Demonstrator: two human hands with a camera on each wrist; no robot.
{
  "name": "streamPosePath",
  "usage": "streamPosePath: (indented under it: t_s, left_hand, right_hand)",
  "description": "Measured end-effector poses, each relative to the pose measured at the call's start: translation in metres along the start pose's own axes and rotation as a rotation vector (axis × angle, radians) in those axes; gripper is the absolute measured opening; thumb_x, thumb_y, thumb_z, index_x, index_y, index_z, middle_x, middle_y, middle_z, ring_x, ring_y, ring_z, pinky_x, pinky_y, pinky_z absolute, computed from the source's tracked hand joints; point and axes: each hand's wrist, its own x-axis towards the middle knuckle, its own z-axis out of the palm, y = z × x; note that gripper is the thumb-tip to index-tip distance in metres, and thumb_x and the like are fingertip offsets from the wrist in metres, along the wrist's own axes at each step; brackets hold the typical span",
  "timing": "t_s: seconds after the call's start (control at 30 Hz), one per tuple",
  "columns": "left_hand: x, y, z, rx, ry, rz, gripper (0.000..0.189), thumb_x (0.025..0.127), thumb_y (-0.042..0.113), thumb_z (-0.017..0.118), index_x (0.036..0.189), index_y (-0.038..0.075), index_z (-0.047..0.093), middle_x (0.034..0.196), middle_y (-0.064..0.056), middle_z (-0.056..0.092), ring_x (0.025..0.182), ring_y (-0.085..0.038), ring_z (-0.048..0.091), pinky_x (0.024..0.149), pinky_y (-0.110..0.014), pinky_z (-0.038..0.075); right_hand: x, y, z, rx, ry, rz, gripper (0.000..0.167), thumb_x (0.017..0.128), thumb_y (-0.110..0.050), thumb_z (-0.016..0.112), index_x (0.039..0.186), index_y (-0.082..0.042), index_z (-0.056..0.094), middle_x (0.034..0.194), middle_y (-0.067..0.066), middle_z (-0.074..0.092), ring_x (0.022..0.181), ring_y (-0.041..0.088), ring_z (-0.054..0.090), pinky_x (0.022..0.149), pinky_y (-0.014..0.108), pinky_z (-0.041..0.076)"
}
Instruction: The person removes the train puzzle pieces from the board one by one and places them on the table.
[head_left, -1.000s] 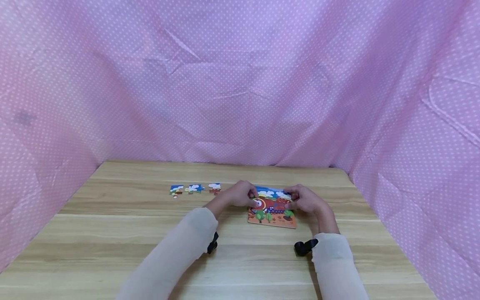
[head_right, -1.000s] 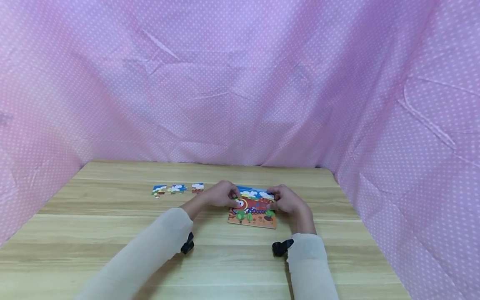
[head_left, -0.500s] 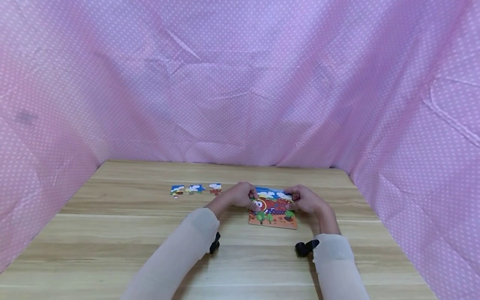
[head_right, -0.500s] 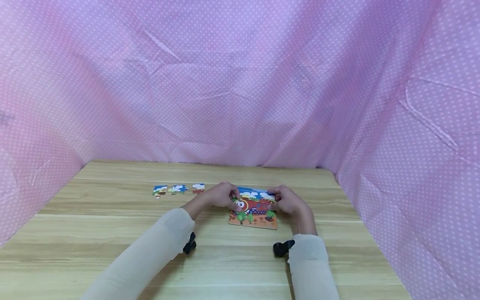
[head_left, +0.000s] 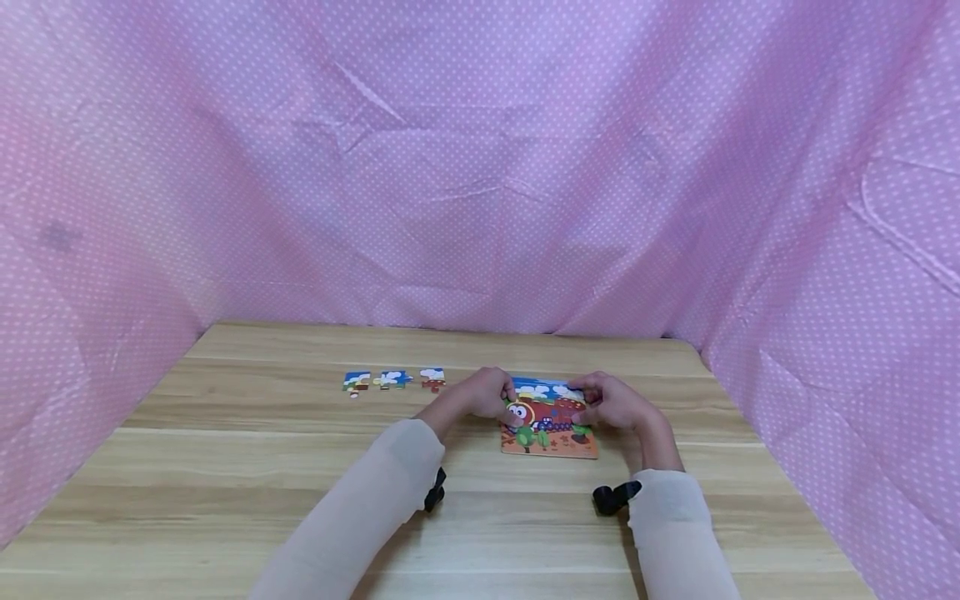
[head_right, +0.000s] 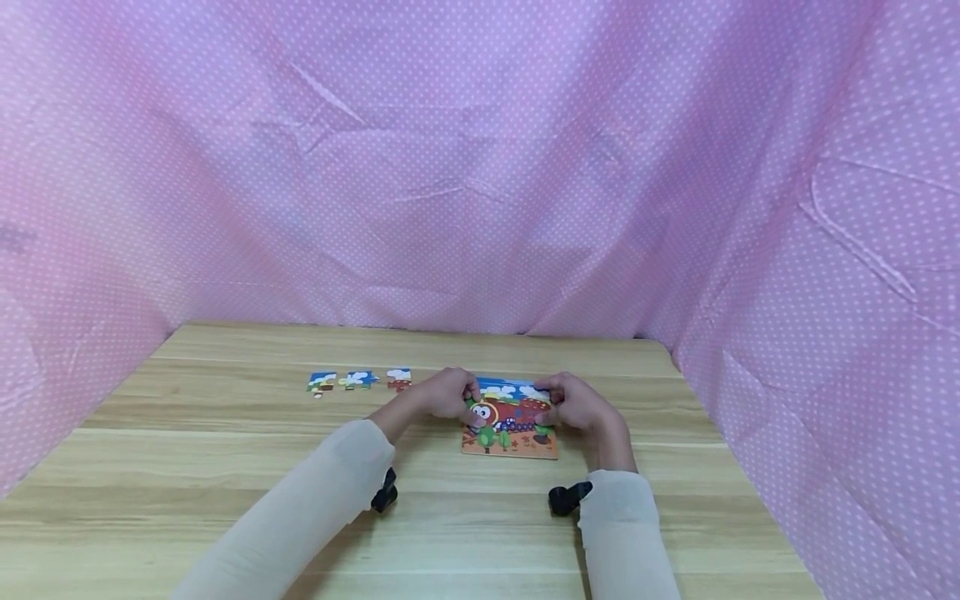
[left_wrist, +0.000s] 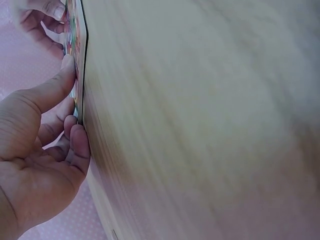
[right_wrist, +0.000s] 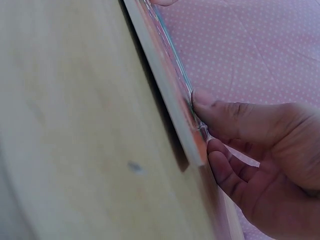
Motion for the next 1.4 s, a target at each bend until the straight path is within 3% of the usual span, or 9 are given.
streamPosePath:
  t_s: [0.5, 0.77, 1.0, 1.4]
  left_hand:
    - [0.003, 0.006, 0.005, 0.018, 0.003, -0.014, 0.03, 0.085, 0.026, 0.086, 0.099, 0.012, 0.063, 0.096, 0.001, 0.063, 0.091, -0.017, 0.057, 0.085, -0.034, 0.049]
    - [0.002, 0.008, 0.005, 0.034, 0.031, 0.018, 0.03, 0.083, 0.023, 0.088, 0.095, 0.011, 0.062, 0.091, 0.0, 0.062, 0.085, -0.016, 0.056, 0.08, -0.031, 0.048]
    - [-0.005, 0.007, 0.004, -0.017, 0.046, 0.055, 0.026, 0.085, 0.014, 0.085, 0.097, 0.009, 0.063, 0.083, -0.003, 0.059, 0.075, -0.015, 0.053, 0.073, -0.029, 0.048]
    - [-0.011, 0.007, -0.002, -0.014, 0.034, 0.122, 0.025, 0.088, 0.006, 0.08, 0.106, 0.008, 0.063, 0.088, -0.002, 0.062, 0.079, -0.014, 0.058, 0.074, -0.027, 0.051]
  right_hand:
    - [-0.001, 0.003, 0.0, -0.024, 0.0, -0.009, 0.058, 0.087, -0.013, 0.083, 0.141, -0.01, 0.061, 0.129, 0.013, 0.052, 0.114, 0.032, 0.045, 0.098, 0.048, 0.04]
    - [-0.001, 0.002, 0.0, -0.014, -0.005, 0.004, 0.057, 0.088, -0.01, 0.081, 0.142, -0.011, 0.061, 0.136, 0.014, 0.051, 0.117, 0.032, 0.046, 0.103, 0.052, 0.04]
    - [0.0, -0.001, 0.001, -0.014, -0.005, 0.002, 0.057, 0.088, -0.008, 0.08, 0.142, -0.01, 0.061, 0.136, 0.014, 0.052, 0.116, 0.031, 0.046, 0.102, 0.048, 0.041]
    - [0.0, -0.002, 0.002, -0.015, 0.001, 0.001, 0.057, 0.088, -0.006, 0.08, 0.142, -0.009, 0.061, 0.134, 0.014, 0.052, 0.113, 0.03, 0.047, 0.099, 0.046, 0.042]
